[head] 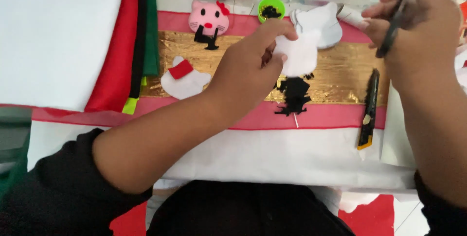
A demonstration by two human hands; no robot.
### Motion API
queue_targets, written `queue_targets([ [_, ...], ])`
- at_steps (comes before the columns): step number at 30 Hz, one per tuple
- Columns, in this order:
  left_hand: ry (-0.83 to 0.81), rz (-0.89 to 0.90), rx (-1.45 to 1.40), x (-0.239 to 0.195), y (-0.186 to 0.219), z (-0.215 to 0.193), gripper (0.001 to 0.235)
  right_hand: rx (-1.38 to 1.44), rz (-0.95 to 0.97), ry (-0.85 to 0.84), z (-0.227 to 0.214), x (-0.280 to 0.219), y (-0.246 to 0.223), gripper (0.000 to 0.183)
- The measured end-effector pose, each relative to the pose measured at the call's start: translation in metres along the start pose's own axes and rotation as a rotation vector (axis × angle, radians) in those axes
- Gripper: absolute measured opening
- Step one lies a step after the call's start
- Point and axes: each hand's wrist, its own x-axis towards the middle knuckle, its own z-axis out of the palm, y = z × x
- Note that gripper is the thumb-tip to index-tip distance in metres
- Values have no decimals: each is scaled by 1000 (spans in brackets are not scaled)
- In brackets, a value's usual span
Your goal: Trimming and assembling small felt shapes for a craft project
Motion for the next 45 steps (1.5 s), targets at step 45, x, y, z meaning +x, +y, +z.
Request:
queue_targets([
  [45,-169,161,1026,61,32,7,28,-207,-165,42,3,7,16,29],
])
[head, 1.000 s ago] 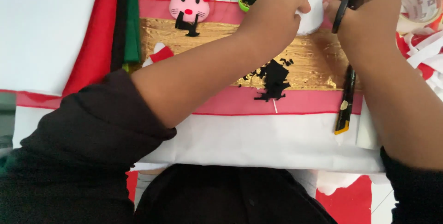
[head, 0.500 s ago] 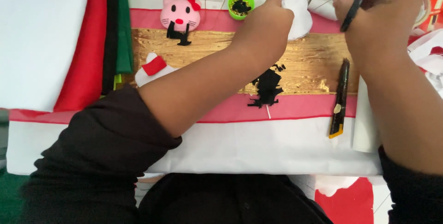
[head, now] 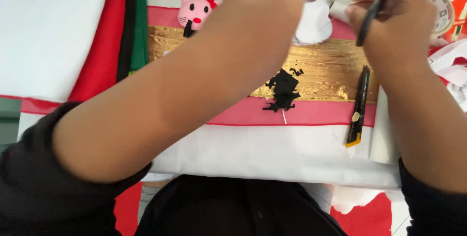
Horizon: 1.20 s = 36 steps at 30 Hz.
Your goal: Trimming and assembling small felt shapes for a craft project
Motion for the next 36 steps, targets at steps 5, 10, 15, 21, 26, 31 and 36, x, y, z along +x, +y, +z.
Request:
queue_targets([
  [5,140,48,-56,-88,-26,-55,28,71,5,26,-20,-3,-14,32],
  [10,103,-224,-248,-143,-48,-24,46,-66,28,-100,-27,-8,-34,37],
  [15,264,-115,50,-161,-76,39,30,-192,102,-179,-20,-10,-51,32],
  [21,198,-468,-133,-152,-69,44,55,-217,148,-170,-20,-6,-34,33],
  [26,154,-575,-91,-144,-69,49,64,-255,58,-151,-19,-6,-25,33],
  [31,150,-581,-184,-140,-60,34,66,-170,140,-151,-17,-8,-37,29],
  [36,196,-521,-340,-138,-56,21,53,-161,-87,-167,-19,-12,-36,33],
])
